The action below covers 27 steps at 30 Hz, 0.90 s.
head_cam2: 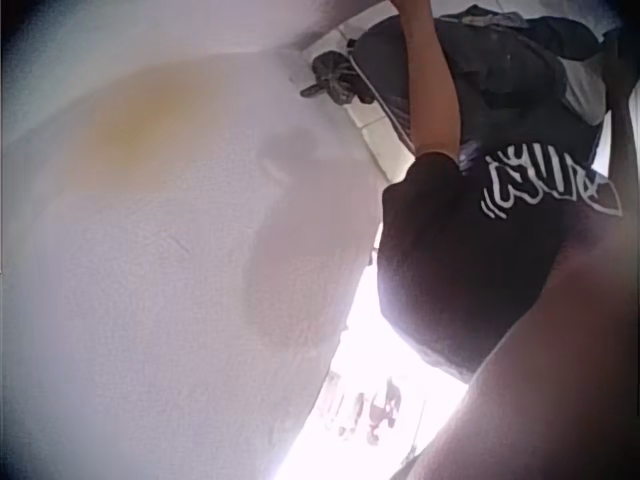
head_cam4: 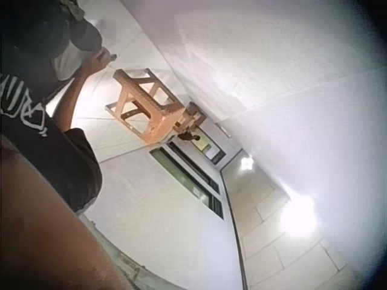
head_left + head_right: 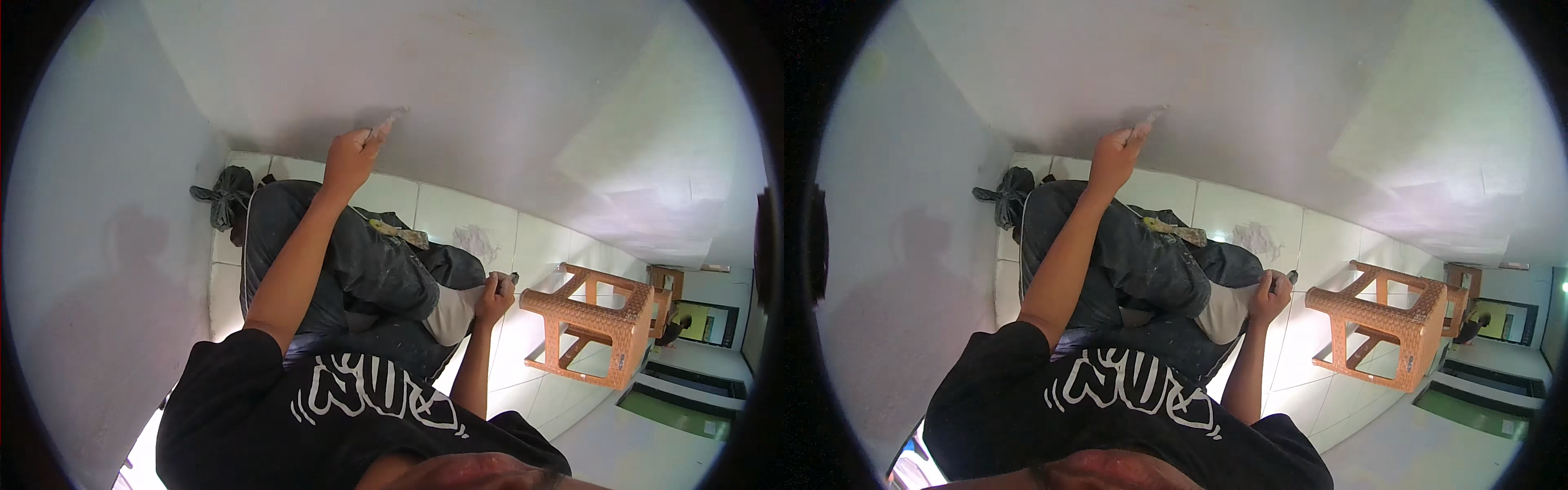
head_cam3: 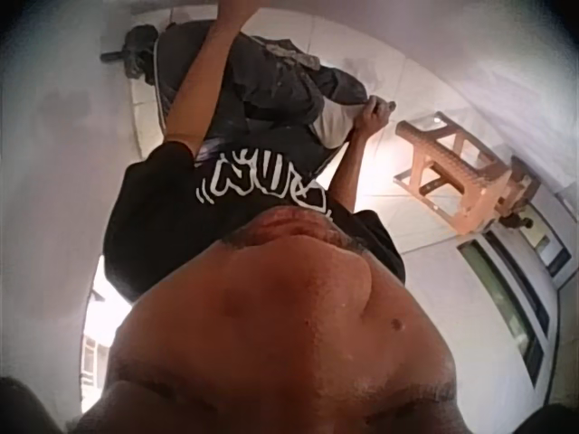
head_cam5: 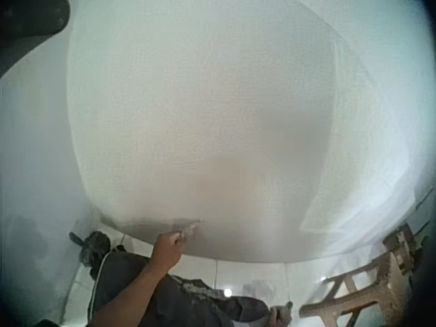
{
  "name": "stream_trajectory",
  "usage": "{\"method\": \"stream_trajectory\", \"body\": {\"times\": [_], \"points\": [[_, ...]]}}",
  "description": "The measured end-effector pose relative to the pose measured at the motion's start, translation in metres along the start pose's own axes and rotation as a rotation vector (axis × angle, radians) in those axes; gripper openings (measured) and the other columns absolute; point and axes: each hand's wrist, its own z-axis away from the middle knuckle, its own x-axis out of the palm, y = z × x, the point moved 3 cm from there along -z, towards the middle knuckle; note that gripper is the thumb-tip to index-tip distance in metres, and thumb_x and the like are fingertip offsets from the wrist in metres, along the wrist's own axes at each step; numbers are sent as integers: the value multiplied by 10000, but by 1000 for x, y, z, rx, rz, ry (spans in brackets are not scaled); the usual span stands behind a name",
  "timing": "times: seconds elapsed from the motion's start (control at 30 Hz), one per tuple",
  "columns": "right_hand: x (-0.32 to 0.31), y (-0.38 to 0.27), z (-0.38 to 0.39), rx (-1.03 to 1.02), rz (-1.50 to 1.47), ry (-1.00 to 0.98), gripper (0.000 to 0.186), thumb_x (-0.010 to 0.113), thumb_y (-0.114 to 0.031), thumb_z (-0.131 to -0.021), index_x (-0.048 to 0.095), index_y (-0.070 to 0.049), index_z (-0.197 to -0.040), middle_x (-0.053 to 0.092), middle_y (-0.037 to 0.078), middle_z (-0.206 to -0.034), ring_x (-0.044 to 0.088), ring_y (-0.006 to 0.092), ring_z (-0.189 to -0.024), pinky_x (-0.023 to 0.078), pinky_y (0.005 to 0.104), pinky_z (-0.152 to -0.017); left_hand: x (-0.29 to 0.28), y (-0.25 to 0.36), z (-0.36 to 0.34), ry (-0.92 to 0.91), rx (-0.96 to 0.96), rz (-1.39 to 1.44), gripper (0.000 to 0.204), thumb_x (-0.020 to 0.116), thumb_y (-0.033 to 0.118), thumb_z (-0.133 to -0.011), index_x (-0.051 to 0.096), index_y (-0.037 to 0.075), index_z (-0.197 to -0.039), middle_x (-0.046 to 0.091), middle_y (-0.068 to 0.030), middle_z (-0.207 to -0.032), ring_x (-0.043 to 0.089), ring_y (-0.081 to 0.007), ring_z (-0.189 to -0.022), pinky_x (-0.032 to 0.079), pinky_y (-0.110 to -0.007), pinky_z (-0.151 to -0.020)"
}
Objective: The person applies patching compound to small holes and imperfections on a wall using a putty knife. They scrape the surface smooth after application and then wipe the putty knife clean with a piece of paper.
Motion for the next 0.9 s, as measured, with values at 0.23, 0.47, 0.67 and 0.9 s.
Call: {"method": "stream_trajectory", "body": {"times": [0.23, 0.47, 0.67, 0.9], "points": [[2, -2, 0, 36, -25, 24, 182, 625, -145, -924, 647, -16, -799, 641, 93, -739, 599, 246, -731, 465, 378, -697, -8, -14, -5, -65, -121, 1, 668, 588, 525, -955, 416, -23, -615, 307, -103, -543, 308, -176, -518, 310, -393, -500], [1, 2, 1, 31, -35, 16, 173, 625, -143, -925, 650, -21, -805, 644, 90, -750, 598, 244, -742, 463, 381, -704, -21, 4, -4, 94, -14, 166, 681, 580, 562, -939, 451, -26, -620, 339, -124, -528, 336, -223, -499, 327, -424, -508], [1, 2, 1, -7, -21, 26, 166, 630, -130, -919, 647, -11, -803, 638, 99, -754, 596, 241, -728, 464, 372, -699, -14, -11, -4, 45, 24, -144, 672, 593, 555, -936, 451, -19, -617, 334, -92, -530, 328, -187, -508, 327, -394, -502], [2, -3, 0, 71, -96, 17, 169, 636, -136, -914, 648, -3, -810, 644, 109, -765, 596, 250, -706, 464, 378, -692, -28, -7, -6, -24, -103, -37, 663, 644, 556, -909, 430, 4, -611, 325, -22, -551, 332, -117, -548, 310, -343, -505]]}}
